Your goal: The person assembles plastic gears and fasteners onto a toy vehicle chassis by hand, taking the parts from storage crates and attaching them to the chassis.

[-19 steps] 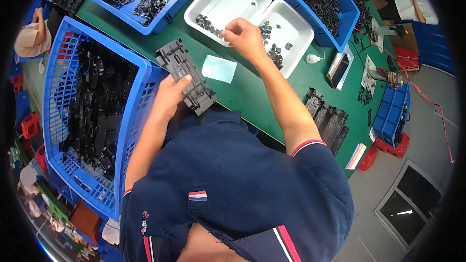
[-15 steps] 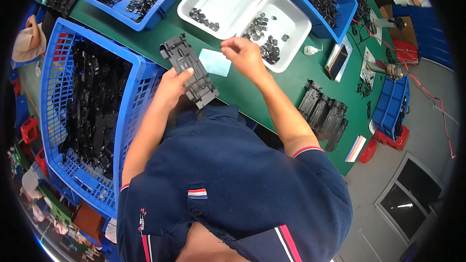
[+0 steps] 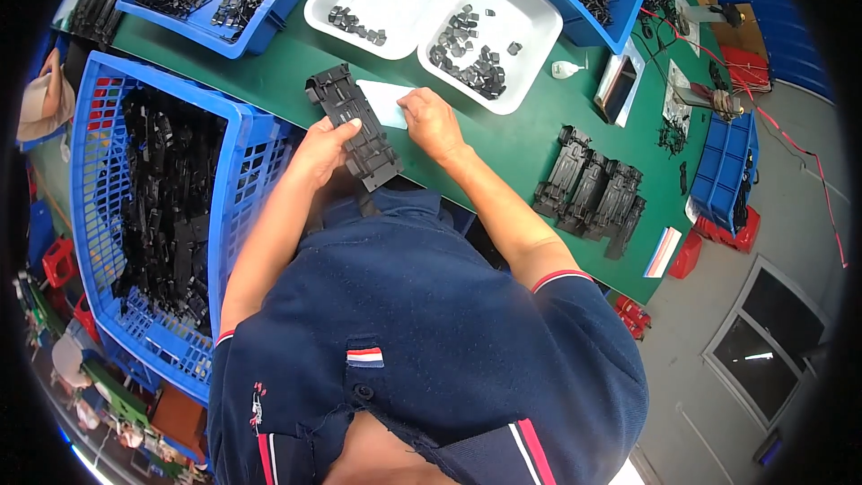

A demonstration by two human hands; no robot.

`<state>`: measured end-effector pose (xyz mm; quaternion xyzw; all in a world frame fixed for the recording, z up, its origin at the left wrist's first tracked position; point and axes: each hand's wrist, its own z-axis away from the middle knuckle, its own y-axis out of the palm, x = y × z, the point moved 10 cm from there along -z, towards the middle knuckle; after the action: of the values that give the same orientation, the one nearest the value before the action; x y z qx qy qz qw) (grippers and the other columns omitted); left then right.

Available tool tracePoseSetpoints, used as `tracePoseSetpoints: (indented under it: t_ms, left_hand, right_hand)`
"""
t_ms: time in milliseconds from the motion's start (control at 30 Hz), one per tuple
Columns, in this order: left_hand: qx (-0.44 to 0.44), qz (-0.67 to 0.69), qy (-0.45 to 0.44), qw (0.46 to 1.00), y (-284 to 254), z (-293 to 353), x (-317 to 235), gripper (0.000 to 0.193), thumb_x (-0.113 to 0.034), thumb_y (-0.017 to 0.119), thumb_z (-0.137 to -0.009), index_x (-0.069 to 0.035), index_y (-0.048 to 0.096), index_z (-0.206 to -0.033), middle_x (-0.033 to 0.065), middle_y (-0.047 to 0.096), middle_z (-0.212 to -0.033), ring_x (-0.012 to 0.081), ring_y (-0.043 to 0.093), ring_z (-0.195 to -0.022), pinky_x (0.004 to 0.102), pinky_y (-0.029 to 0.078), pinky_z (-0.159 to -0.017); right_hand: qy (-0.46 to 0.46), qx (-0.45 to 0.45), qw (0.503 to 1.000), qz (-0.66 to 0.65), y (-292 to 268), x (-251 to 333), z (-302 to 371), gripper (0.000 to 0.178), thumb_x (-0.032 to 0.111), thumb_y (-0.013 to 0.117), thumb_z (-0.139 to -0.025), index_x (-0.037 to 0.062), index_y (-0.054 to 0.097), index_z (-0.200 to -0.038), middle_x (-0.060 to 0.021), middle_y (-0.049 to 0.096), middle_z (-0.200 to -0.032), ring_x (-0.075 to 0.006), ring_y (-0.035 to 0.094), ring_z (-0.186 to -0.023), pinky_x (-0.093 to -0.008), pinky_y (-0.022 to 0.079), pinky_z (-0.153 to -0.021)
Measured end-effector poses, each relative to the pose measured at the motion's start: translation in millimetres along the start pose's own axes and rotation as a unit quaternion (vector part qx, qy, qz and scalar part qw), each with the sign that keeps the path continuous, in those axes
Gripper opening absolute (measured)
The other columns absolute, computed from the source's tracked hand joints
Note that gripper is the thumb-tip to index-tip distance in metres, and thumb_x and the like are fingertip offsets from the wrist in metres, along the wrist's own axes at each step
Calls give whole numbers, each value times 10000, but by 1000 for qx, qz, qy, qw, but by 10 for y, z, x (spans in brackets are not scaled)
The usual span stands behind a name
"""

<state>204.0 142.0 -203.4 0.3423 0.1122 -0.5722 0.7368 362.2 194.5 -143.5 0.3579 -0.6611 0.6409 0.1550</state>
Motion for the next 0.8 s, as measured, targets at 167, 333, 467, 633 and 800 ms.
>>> tracePoseSetpoints:
  t_ms: [167,333,467,633,800]
  left_hand:
    - [-5,-10,-5,1000,1,-5,-12,292,-148,583,-883,-48,556,-1156,75,629,-1002,191,636,-827,338,528,-678]
    - [-12,-11,-12,1000,-16,3,8,305,-147,585,-881,-56,550,-1170,70,629,-1007,191,632,-845,350,523,-707]
    - [-10,-11,-11,1000,-13,0,-3,305,-145,584,-883,-52,547,-1172,71,628,-1007,196,631,-852,355,522,-712]
    - [-13,-5,-4,1000,-14,21,-35,306,-138,578,-888,-36,542,-1175,80,629,-1008,200,630,-869,359,520,-720]
    - [-18,-26,21,999,6,90,-165,300,-126,569,-895,-16,549,-1174,80,632,-1024,181,620,-891,331,507,-757]
  right_hand:
    - [-42,9,998,44,58,68,-18,115,6,639,-749,44,653,-856,-94,627,-883,-294,623,-804,-371,521,-701]
    - [-68,21,993,90,114,112,-39,112,9,638,-746,44,652,-852,-95,627,-882,-295,621,-804,-373,520,-701]
    - [-74,17,993,94,75,160,-71,135,4,639,-735,47,667,-860,-100,626,-859,-294,620,-787,-371,518,-701]
    - [165,-59,972,-159,-150,-151,-87,136,52,666,-795,40,698,-926,-48,654,-804,-126,602,-685,-245,481,-598]
    - [372,-50,825,-423,-138,-227,8,207,53,673,-807,-24,659,-999,-52,664,-828,-100,612,-689,-221,496,-594]
